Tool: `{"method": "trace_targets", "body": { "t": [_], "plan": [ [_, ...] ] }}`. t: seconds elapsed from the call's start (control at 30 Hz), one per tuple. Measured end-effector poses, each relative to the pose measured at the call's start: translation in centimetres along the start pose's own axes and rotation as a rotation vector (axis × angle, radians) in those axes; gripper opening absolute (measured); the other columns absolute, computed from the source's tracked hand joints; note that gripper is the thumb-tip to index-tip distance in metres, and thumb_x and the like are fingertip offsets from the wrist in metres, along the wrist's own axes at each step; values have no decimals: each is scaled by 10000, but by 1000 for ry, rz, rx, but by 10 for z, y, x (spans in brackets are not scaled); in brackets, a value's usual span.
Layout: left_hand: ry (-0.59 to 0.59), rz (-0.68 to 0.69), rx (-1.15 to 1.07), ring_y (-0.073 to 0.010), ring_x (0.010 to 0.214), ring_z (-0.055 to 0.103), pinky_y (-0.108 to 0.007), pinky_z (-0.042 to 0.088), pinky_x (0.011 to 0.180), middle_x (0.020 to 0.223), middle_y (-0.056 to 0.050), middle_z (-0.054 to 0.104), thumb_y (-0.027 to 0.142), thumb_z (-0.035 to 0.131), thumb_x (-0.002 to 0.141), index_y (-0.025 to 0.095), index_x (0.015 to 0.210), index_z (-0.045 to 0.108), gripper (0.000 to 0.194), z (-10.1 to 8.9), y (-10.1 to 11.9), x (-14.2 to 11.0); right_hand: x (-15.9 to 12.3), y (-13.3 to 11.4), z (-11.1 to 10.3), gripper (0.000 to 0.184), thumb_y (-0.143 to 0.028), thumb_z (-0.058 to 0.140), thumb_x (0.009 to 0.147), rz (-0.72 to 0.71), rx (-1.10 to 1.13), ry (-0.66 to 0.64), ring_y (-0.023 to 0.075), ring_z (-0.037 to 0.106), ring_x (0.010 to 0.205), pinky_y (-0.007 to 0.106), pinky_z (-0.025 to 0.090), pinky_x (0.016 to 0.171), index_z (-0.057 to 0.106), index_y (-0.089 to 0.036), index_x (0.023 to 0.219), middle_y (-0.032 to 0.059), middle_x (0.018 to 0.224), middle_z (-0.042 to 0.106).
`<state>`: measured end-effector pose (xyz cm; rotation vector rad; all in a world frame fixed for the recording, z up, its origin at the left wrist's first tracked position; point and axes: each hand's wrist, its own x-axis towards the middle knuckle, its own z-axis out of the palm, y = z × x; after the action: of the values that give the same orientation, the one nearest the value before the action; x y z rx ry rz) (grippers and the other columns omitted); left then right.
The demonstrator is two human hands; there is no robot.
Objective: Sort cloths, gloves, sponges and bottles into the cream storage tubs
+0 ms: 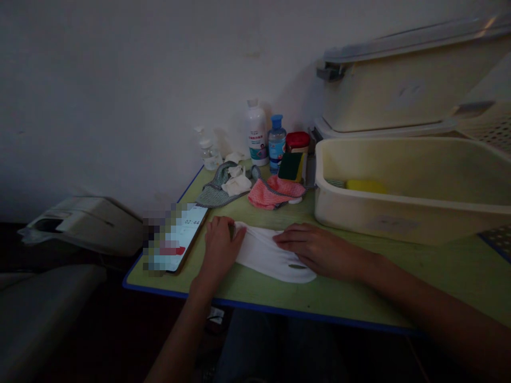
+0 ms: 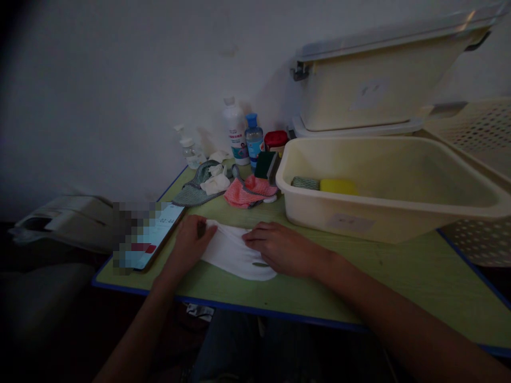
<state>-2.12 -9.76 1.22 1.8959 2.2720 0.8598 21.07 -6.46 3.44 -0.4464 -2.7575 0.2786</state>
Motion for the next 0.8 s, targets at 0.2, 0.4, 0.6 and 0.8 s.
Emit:
{"method": "trace_targets", "body": {
  "t": [0.2,0.4,0.6,0.8],
  "plan": [
    [-183,-149,-536,-168,671,581,-301,462,615,743,-3,597,319,524,756,192,897,426,214,-8,2,2,0,-1,-2,307,-41,457,833,-2,11,-13,208,533,1101,371,444,961,658,-89,1060,123,1153,642],
    [-508,-212,-751,-197,764,660,-314,500,677,865,-41,695,214,649,611,180,1241,300,721,-32,-3,-3,0,-7,-11,275,-92,483,825,52,40,-43,224,524,1098,411,408,966,656,-104,1038,122,1150,636],
    [-402,-97,-563,-151,644,606,-271,457,605,768,10,626,107,626,582,158,1222,386,685,-21,0,33,2,-9,-19,214,-242,559,826,4,109,-58,235,538,1076,414,399,956,657,-108,962,147,1079,635],
    [-324,-269,-876,-116,601,580,-259,462,614,760,16,621,114,716,539,163,1138,436,664,-2,12,62,-2,-6,-15,313,-319,559,847,-16,184,-18,231,520,1150,389,402,988,638,-100,1057,160,1164,613]
  ]
}}
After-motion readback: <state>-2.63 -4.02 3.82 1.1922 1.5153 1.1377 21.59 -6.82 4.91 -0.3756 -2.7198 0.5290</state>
